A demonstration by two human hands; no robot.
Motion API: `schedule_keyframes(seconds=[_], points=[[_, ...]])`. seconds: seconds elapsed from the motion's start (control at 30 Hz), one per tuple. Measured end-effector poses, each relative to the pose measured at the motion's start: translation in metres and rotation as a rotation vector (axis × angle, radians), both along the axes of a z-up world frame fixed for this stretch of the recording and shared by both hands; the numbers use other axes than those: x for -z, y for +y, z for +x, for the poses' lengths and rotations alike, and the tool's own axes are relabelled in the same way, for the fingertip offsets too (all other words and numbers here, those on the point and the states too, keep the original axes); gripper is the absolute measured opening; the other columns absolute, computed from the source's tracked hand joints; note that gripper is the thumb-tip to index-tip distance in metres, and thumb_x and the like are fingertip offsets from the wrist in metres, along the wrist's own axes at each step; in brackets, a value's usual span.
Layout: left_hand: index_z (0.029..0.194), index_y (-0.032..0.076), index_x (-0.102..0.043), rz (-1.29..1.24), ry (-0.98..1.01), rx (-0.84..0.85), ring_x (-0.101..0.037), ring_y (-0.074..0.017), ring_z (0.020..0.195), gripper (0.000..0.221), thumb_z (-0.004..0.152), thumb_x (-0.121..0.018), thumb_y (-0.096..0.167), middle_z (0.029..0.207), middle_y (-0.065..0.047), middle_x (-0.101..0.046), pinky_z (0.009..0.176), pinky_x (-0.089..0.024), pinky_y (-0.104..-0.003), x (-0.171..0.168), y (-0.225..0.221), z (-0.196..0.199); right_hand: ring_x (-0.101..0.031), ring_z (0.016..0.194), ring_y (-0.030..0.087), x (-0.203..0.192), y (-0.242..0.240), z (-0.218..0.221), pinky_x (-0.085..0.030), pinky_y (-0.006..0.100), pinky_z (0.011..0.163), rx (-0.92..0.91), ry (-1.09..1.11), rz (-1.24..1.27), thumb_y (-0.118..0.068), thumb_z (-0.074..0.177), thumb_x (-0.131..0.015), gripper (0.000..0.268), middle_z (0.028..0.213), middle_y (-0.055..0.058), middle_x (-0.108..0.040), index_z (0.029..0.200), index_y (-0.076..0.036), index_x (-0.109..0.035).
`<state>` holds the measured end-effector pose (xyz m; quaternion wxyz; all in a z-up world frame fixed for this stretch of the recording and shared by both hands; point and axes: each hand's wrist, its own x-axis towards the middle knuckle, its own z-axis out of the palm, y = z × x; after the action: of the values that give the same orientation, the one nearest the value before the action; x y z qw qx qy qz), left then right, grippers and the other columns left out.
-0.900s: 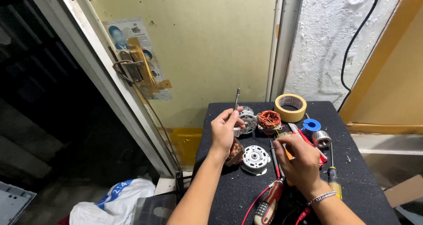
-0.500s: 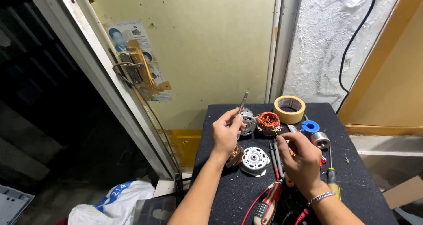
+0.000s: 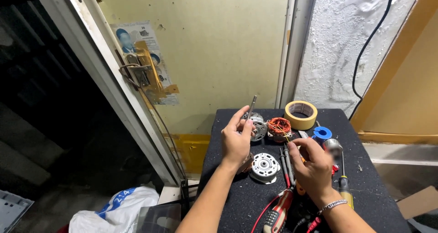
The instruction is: Testing electrical continuity and components of a motor using a multimeter and other tools on a repair bench.
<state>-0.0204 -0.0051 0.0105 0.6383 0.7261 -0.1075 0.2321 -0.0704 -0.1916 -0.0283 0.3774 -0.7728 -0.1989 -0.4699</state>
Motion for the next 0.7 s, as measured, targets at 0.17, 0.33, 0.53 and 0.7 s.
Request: schedule_keyframes(seconds=[0.17, 0.33, 0.53, 0.7], points=[[0.128, 0.0, -0.068, -0.214, 0.087, 0.103, -0.064, -0.0125, 0.071, 0.032, 0.099, -0.06, 0.009, 0.081, -0.004, -0.069, 0.069, -0.059, -0.025, 0.006, 0.0, 0.01, -0.06, 0.062, 0.013, 0.0, 0.0, 0.0, -0.051, 0.026, 0.06, 0.004, 0.015, 0.016, -0.008, 0.097, -0.067, 0.008, 0.078, 0.006, -0.069, 0.092, -0.001, -0.069], [0.113, -0.002, -0.069, -0.474, 0.16, 0.345, -0.059, -0.0151, 0.074, 0.018, 0.101, -0.056, 0.002, 0.085, -0.008, -0.066, 0.069, -0.053, -0.026, 0.007, 0.009, 0.014, -0.058, 0.062, 0.012, 0.004, -0.005, 0.004, -0.048, 0.027, 0.06, 0.061, 0.025, 0.036, -0.01, 0.097, -0.069, 0.008, 0.079, 0.004, -0.069, 0.094, -0.003, -0.07], [0.1, 0.001, -0.067, -0.59, 0.283, 0.554, -0.051, -0.0087, 0.056, 0.014, 0.102, -0.061, 0.014, 0.07, -0.002, -0.057, 0.058, -0.053, -0.025, 0.009, 0.017, 0.016, -0.047, 0.056, 0.011, 0.001, -0.01, 0.006, -0.039, 0.027, 0.053, 0.087, 0.107, 0.126, -0.012, 0.099, -0.069, 0.01, 0.064, 0.0, -0.057, 0.095, -0.003, -0.071], [0.092, -0.002, -0.067, -0.454, 0.25, 0.815, -0.053, -0.0156, 0.036, 0.021, 0.099, -0.061, 0.016, 0.053, -0.018, -0.057, 0.041, -0.049, -0.028, 0.018, 0.019, 0.015, -0.045, 0.051, 0.02, -0.002, -0.014, 0.015, -0.043, 0.037, 0.055, 0.127, 0.176, 0.274, -0.011, 0.093, -0.074, 0.005, 0.048, 0.008, -0.041, 0.091, -0.007, -0.074]])
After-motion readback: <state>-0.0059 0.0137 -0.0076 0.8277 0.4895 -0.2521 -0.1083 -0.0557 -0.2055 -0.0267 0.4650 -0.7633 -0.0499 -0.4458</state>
